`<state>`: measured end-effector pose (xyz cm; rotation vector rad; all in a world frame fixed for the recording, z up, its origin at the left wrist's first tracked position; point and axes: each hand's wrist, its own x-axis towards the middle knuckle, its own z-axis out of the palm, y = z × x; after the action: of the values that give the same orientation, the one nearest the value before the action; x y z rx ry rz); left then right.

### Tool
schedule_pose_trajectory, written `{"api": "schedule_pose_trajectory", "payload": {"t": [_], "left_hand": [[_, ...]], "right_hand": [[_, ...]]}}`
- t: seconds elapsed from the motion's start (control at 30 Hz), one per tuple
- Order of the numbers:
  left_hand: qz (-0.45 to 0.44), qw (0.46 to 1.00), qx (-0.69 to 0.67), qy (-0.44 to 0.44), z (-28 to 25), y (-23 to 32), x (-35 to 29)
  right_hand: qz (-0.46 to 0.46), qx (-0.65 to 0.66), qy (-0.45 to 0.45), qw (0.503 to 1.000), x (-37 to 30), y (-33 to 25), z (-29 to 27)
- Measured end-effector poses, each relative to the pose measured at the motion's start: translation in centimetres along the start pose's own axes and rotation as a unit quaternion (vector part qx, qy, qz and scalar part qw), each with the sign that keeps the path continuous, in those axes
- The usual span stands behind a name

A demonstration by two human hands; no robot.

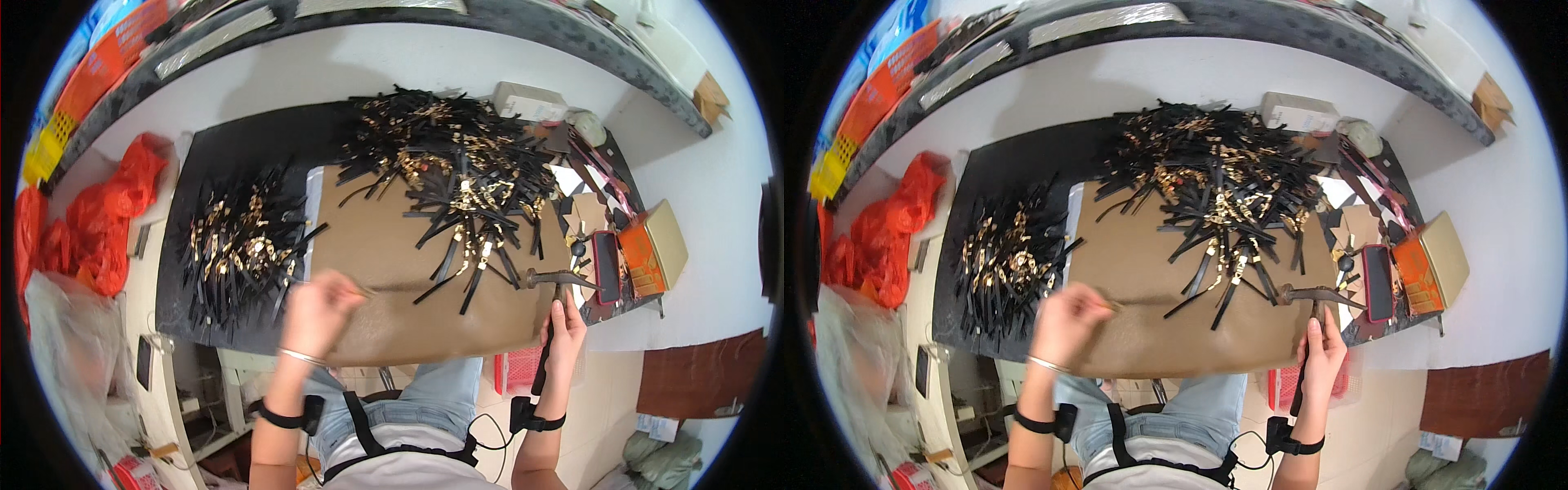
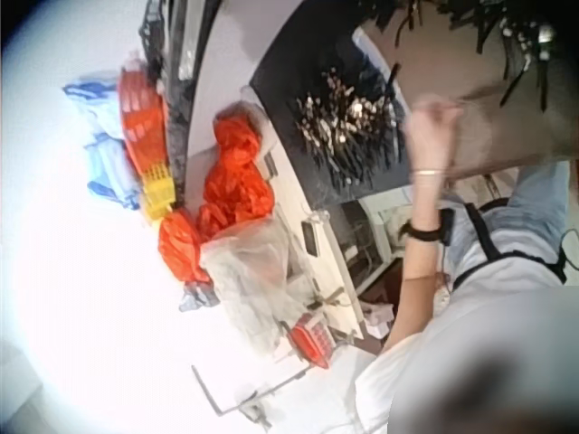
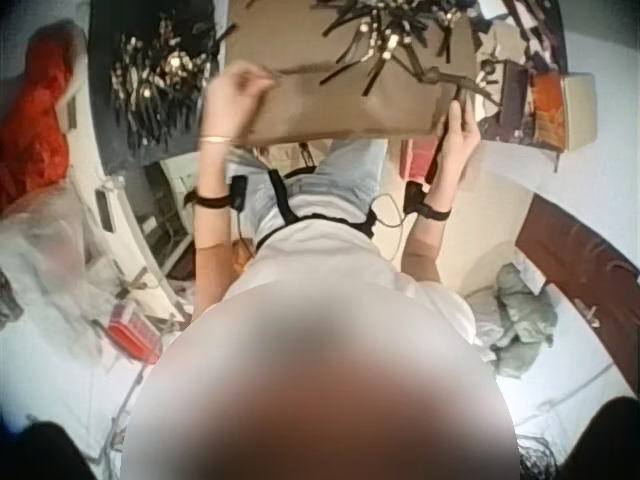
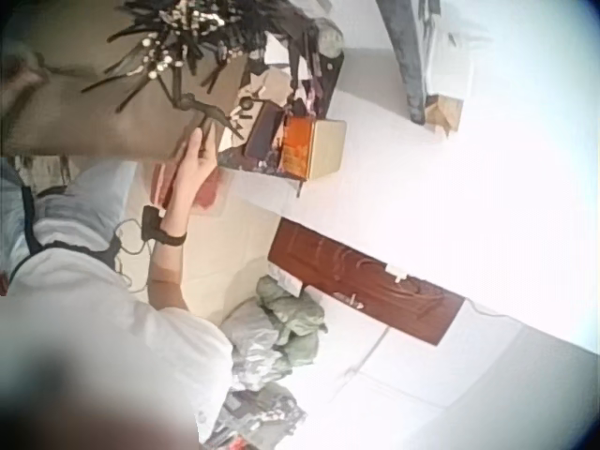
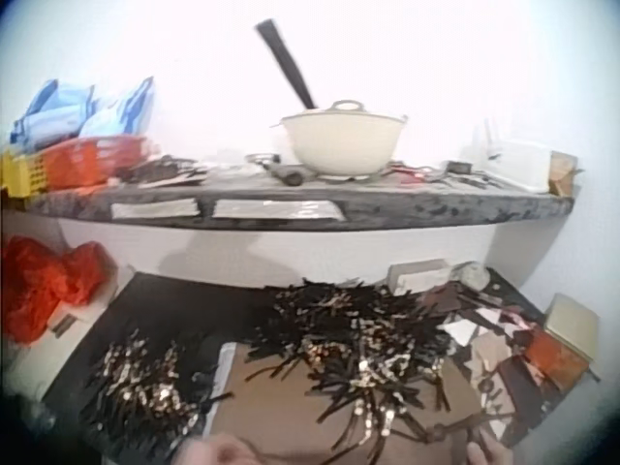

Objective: Manually assembling black leather shoe straps with gold decorative buckles using a hammer and manual dexterity on a manufacturing workbench.

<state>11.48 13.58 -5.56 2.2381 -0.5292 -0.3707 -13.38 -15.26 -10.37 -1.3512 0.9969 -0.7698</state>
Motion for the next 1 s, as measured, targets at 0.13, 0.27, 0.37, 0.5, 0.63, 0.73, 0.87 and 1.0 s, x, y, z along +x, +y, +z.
{"api": "schedule_pose_trajectory", "payload": {"t": [0.13,0.27,0.37,0.5,0.63,0.73,0.87,1.0], "left_hand": [[0.141,0.91,0.248,0.301,-4.7,-2.9,3.8],[0.081,0.992,0.003,0.092,3.0,3.3,5.0],[0.136,0.985,0.083,0.07,12.6,4.7,6.7],[0.131,0.985,0.11,-0.015,14.8,5.2,6.9],[0.102,0.984,0.115,-0.089,10.7,3.2,3.9],[-0.022,0.977,0.082,-0.198,5.6,1.9,1.9],[-0.063,0.983,0.056,-0.163,4.1,0.2,-0.1],[0.104,0.99,0.092,0.025,7.0,1.3,0.1]], "right_hand": [[0.014,0.003,-0.041,0.999,1.6,1.7,-1.1],[0.02,-0.04,-0.055,0.997,1.5,1.6,-0.5],[-0.003,-0.075,-0.055,0.996,1.1,2.2,-0.2],[-0.025,-0.114,-0.052,0.992,0.0,2.4,-0.2],[-0.074,-0.199,-0.021,0.977,0.5,2.4,-0.1],[-0.071,-0.199,-0.016,0.977,0.5,1.9,0.0],[-0.085,-0.203,-0.012,0.975,0.6,2.4,0.0],[-0.101,-0.233,-0.007,0.967,0.6,2.2,0.1]]}}
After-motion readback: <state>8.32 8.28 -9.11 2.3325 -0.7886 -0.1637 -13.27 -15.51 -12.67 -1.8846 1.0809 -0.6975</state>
